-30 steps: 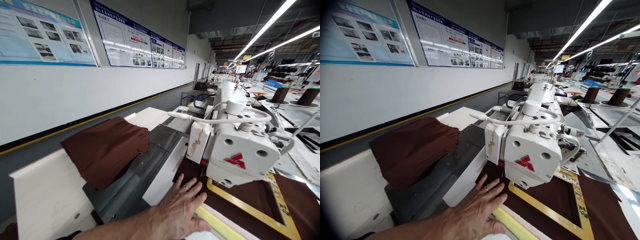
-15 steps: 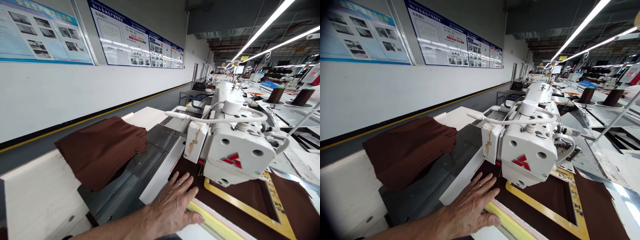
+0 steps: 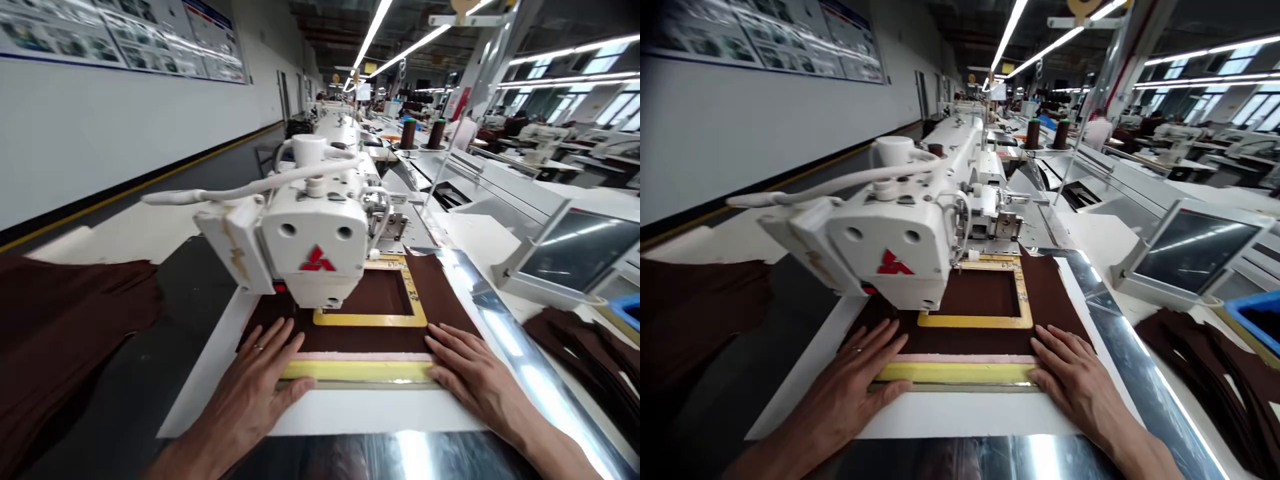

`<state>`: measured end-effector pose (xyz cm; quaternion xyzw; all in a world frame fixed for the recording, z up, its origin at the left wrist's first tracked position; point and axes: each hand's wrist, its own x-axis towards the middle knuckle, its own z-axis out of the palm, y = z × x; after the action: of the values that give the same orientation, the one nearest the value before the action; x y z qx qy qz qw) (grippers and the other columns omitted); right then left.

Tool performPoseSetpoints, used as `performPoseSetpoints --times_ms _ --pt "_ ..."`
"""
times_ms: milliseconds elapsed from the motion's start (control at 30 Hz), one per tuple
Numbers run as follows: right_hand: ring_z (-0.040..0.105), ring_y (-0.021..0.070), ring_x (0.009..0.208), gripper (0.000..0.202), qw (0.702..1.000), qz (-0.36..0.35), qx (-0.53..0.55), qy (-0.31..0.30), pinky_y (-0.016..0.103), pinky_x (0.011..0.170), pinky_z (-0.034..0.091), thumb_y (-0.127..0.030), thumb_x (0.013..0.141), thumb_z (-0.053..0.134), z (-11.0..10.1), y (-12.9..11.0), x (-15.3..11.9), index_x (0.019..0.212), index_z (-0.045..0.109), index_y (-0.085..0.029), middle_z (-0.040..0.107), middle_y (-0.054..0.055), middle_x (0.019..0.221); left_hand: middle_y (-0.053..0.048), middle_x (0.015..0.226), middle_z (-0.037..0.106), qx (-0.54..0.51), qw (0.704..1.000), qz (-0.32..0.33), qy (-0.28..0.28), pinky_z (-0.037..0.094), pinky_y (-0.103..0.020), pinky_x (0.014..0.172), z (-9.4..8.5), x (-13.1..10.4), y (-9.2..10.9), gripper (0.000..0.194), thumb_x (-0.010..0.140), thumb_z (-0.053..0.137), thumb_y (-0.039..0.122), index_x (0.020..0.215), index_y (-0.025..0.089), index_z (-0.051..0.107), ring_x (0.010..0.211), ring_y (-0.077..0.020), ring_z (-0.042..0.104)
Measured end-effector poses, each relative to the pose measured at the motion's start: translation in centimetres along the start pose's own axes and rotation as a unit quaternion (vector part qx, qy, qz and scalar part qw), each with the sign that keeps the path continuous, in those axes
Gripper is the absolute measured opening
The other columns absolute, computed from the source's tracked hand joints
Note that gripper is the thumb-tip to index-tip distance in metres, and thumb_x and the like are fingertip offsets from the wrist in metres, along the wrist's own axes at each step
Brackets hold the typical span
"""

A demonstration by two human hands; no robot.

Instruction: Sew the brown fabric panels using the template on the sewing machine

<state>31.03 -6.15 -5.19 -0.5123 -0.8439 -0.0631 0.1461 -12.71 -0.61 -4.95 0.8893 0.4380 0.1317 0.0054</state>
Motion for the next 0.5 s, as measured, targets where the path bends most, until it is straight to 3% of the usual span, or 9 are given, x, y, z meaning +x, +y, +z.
performPoseSetpoints --times_ms 300,500 --pt "0.049 0.0341 0.140 0.045 0.999 0.019 0.026 -0.005 0.055 0.109 0.050 -0.043 0.106 0.055 -0.1 -0.7 -0.1 0.143 0.060 -0.020 0.053 0.007 0.152 -0.009 0.164 0.038 0.023 0.999 0.022 0.021 0.045 -0.053 0.116 0.3 -0.1 -0.3 0.072 0.098 0.059 0.060 0.158 0.024 0.040 0.149 -0.0365 0.039" --pt "0.049 0.0351 0.139 0.046 0.999 0.029 0.035 -0.023 0.056 0.108 0.050 -0.044 0.108 0.050 -0.9 -1.1 0.8 0.142 0.061 -0.016 0.054 0.010 0.151 -0.009 0.155 0.053 0.008 0.996 0.058 0.071 0.051 -0.050 0.112 0.9 0.3 -1.1 0.071 0.096 0.061 0.061 0.153 0.021 0.049 0.138 -0.0356 0.055"
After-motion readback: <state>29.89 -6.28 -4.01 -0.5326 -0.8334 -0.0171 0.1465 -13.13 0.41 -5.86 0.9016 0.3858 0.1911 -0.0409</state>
